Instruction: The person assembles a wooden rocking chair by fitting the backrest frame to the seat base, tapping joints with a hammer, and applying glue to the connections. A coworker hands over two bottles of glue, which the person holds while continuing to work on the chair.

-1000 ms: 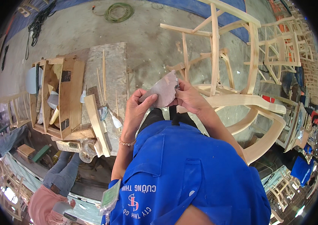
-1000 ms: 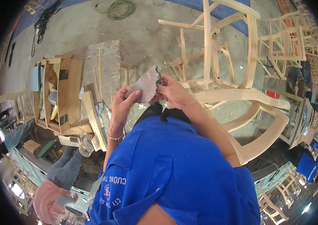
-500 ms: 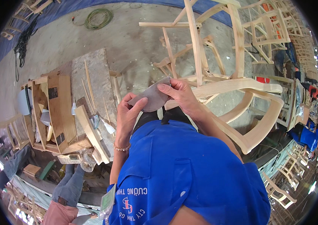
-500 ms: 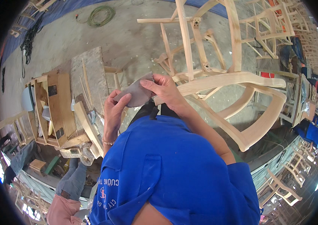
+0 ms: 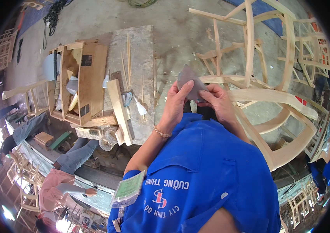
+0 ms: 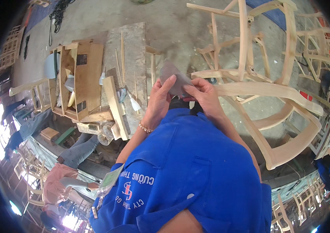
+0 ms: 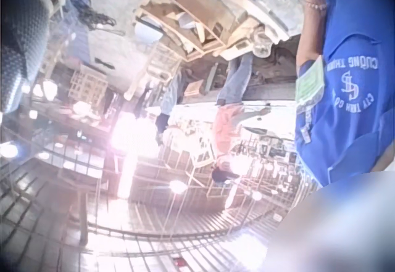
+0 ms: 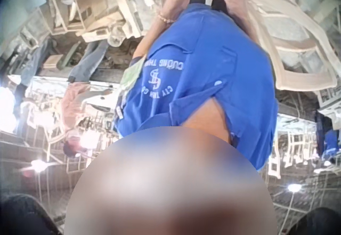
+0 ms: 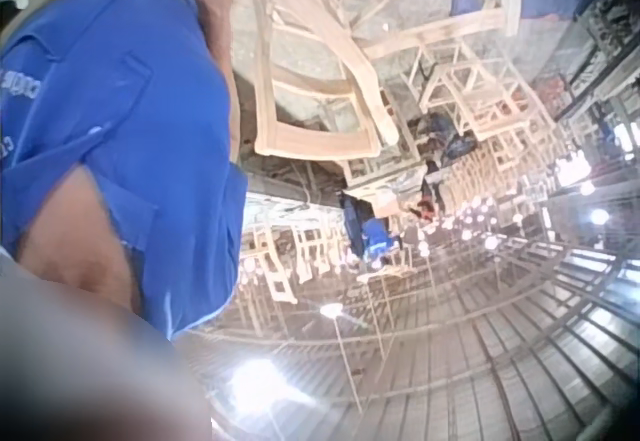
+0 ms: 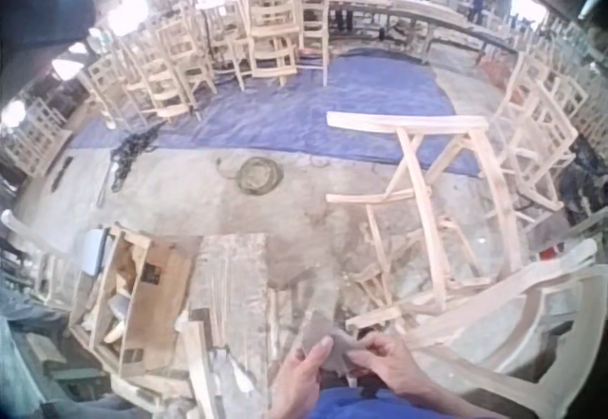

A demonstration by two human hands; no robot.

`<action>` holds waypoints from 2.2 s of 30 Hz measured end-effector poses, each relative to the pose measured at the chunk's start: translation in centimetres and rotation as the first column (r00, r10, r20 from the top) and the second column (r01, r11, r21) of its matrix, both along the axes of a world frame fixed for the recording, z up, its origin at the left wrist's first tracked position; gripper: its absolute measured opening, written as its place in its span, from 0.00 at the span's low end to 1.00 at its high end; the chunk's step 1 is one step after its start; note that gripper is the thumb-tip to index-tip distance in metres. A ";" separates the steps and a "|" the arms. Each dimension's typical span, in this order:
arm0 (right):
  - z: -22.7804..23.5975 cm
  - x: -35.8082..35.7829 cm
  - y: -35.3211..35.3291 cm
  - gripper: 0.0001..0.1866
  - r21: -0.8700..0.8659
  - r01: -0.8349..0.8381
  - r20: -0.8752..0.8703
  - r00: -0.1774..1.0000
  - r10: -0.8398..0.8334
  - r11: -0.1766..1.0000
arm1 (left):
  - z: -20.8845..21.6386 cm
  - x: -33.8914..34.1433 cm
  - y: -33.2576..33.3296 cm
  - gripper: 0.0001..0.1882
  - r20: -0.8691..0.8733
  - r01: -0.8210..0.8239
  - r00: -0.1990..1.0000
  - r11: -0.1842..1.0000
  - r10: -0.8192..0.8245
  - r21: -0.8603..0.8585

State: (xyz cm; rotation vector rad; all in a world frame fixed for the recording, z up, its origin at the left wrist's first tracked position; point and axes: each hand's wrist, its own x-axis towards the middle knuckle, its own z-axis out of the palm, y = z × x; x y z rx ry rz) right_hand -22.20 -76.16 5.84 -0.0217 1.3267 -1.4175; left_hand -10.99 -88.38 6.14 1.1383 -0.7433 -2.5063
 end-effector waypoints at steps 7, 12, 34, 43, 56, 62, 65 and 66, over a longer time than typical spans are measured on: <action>1.1 0.4 -1.4 0.11 0.066 0.020 0.131 0.991 -0.029 0.998 | -0.9 0.4 1.0 0.14 0.042 0.006 0.999 0.997 -0.002 -0.083; -1.0 1.1 -0.9 0.10 -0.162 0.171 0.226 0.965 -0.132 0.972 | -0.9 -1.1 1.5 0.17 0.060 0.059 0.997 0.974 -0.047 -0.218; 0.0 -22.1 25.3 0.15 0.098 0.768 -0.995 0.078 0.059 0.632 | -0.8 -23.7 12.2 0.21 0.271 0.579 0.715 0.327 -0.645 -0.747; -5.8 -30.9 28.3 0.14 0.149 0.845 -0.926 -0.064 0.373 0.514 | -4.3 -33.8 20.9 0.14 0.455 0.403 0.672 -0.227 -0.584 -0.886; -6.4 -31.1 29.1 0.13 0.047 0.856 -0.955 -0.112 0.274 0.514 | -4.5 -36.1 22.5 0.13 0.590 0.381 0.475 -0.451 -0.653 -0.807; -6.3 -31.0 29.4 0.13 0.077 0.856 -0.955 -0.085 0.285 0.512 | -5.4 -34.2 20.6 0.12 0.590 0.437 0.471 -0.408 -0.655 -0.802; -6.3 -30.9 29.3 0.13 0.075 0.852 -0.957 -0.084 0.277 0.518 | -5.4 -34.4 21.1 0.13 0.661 0.474 0.417 -0.472 -0.623 -0.744; -6.3 -31.1 29.2 0.13 0.069 0.849 -0.957 -0.092 0.275 0.524 | -4.7 -35.2 21.7 0.14 0.705 0.475 0.384 -0.527 -0.597 -0.705</action>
